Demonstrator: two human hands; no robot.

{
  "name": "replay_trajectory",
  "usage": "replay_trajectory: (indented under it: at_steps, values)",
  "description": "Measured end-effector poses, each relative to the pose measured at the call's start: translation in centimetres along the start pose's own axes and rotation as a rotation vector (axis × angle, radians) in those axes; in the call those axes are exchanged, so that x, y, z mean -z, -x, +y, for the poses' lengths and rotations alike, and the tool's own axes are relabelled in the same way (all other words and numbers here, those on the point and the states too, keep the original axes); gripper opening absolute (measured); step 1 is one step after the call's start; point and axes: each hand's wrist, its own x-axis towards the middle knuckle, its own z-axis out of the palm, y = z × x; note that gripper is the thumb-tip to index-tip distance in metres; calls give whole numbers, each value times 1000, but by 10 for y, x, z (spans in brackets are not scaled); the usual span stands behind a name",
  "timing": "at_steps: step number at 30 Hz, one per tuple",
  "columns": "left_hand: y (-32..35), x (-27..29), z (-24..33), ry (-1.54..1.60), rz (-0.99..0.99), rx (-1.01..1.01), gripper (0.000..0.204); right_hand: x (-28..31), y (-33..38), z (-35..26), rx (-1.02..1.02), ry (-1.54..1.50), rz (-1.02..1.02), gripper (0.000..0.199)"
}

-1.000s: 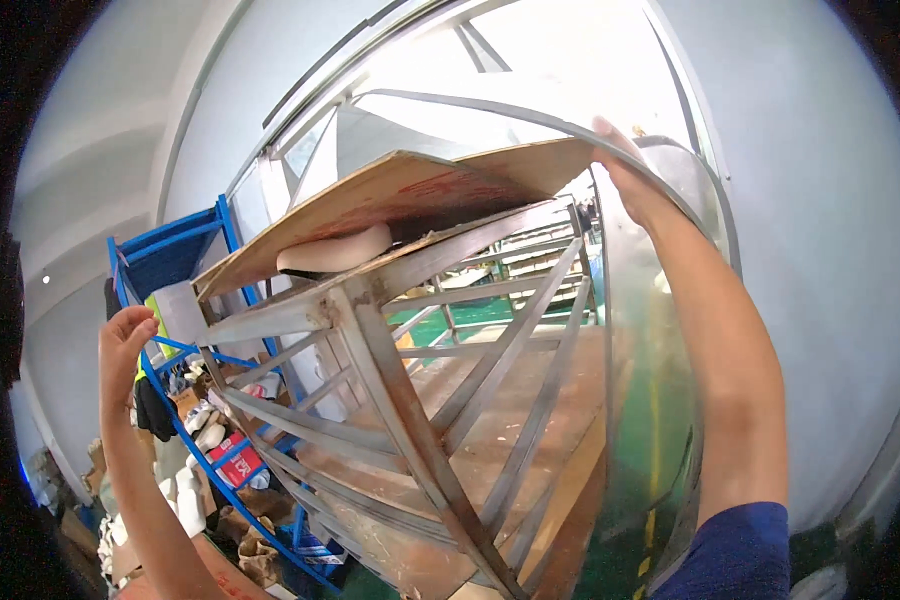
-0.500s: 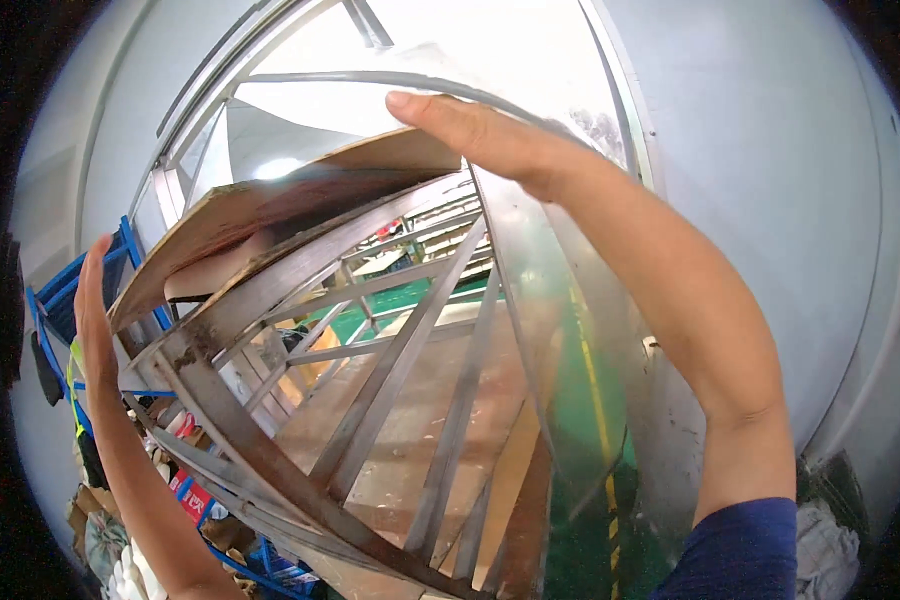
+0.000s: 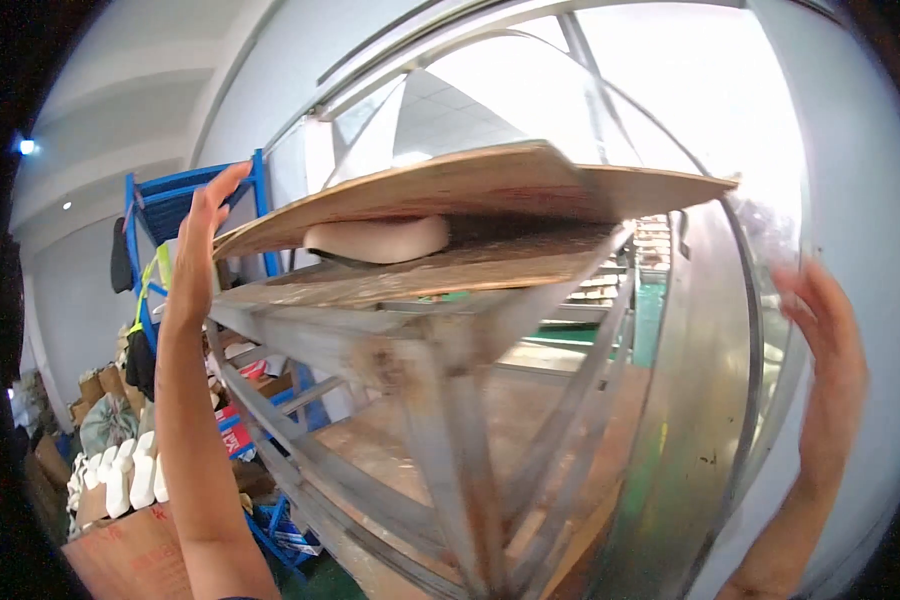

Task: Moving bicycle seats from a storage rack to a sorting or packing table in a factory setting.

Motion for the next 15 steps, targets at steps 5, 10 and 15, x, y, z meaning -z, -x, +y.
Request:
replay_trajectory:
  at_steps: [5,10,15]
  values:
    - [66,54,-129,-100,90,207,48,-4,21,129,-196,-1567,434,69]
    - [11,78,-203,-345,84,-141,64,-1,-76,276,-563,-2416,911,73]
    - [-55,49,-209,-655,-376,-160,56,84,-167,325,71,-2441,441,60]
